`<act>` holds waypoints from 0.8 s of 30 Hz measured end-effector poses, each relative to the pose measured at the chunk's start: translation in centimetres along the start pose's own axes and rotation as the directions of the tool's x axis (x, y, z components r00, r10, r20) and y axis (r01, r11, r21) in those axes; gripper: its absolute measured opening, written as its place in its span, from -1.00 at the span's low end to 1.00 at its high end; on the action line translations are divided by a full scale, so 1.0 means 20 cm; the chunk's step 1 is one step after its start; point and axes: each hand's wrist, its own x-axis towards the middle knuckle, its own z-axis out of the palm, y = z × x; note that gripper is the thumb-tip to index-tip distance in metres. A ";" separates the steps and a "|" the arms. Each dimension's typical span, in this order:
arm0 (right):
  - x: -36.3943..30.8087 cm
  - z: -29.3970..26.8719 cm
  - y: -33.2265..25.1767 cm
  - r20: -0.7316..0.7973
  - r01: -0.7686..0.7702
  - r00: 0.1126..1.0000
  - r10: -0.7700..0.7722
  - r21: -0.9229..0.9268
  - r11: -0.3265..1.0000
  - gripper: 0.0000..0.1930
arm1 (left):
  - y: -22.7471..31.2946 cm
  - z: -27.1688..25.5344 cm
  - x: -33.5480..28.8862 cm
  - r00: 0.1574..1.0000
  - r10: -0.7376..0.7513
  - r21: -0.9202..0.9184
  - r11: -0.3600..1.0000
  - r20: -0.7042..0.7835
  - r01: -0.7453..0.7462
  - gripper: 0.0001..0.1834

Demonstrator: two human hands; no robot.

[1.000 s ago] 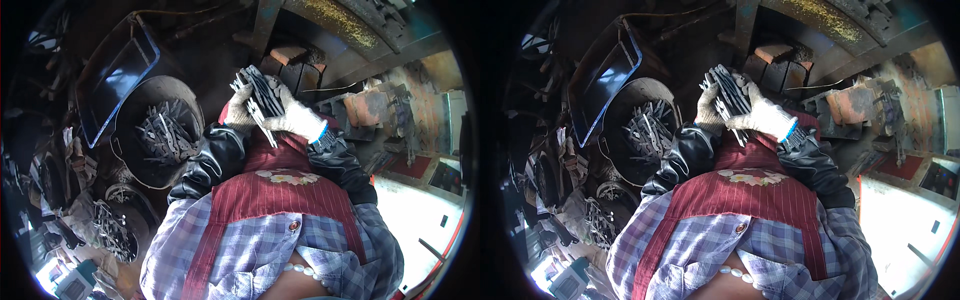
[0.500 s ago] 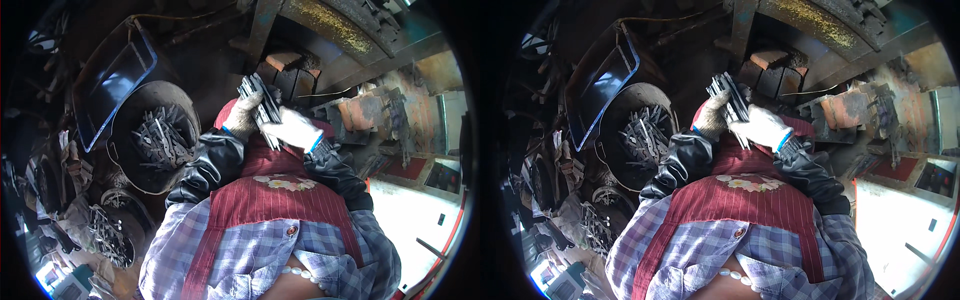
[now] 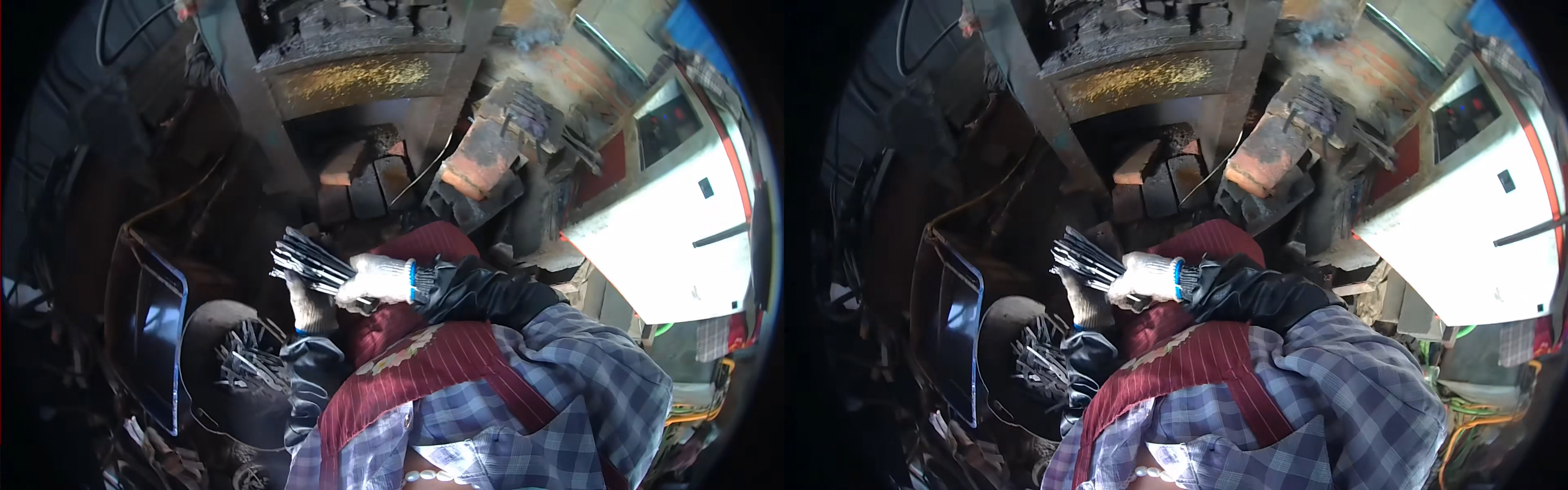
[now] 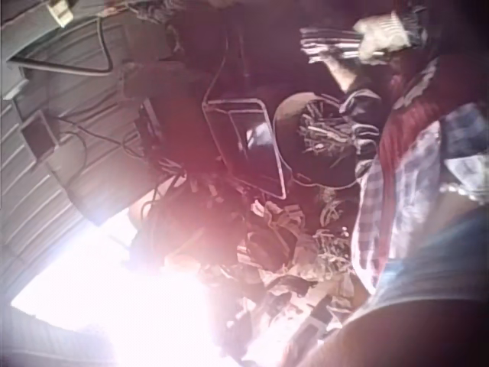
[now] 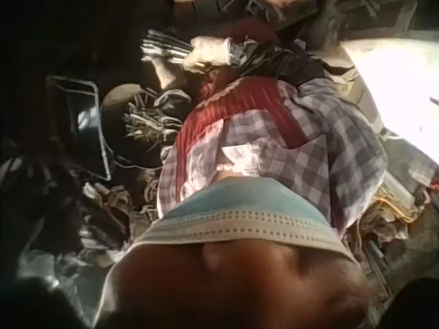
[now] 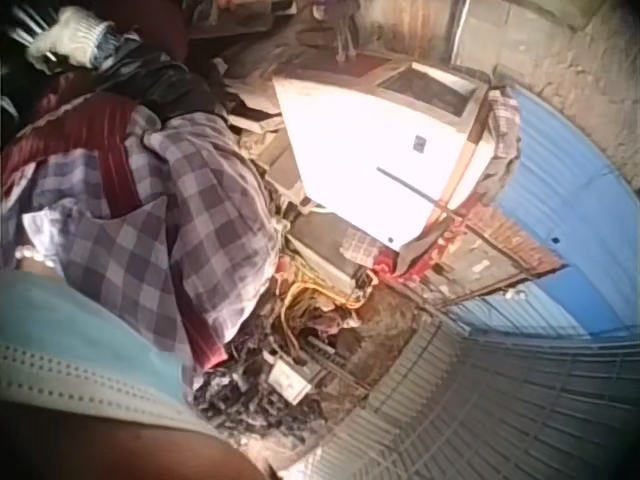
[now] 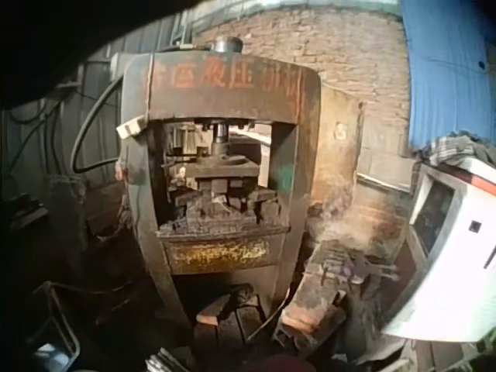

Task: Manually placing small metal components into a press machine for processing.

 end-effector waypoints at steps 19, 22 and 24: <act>-0.13 -0.12 -0.14 0.172 0.175 0.983 -0.061 -0.793 0.584 -0.46 | 0.00 0.08 0.01 0.999 0.000 -0.101 0.995 0.052 0.005 -0.50; -0.17 -0.25 -0.18 0.028 0.217 0.969 -0.247 -0.580 0.785 -0.45 | 0.01 0.10 0.01 0.998 0.003 -0.242 0.970 0.070 0.014 -0.46; -0.16 -0.37 -0.25 -0.216 0.261 0.919 -0.331 -0.296 0.919 -0.54 | 0.02 0.13 0.01 0.996 -0.023 -0.324 0.945 0.092 0.051 -0.46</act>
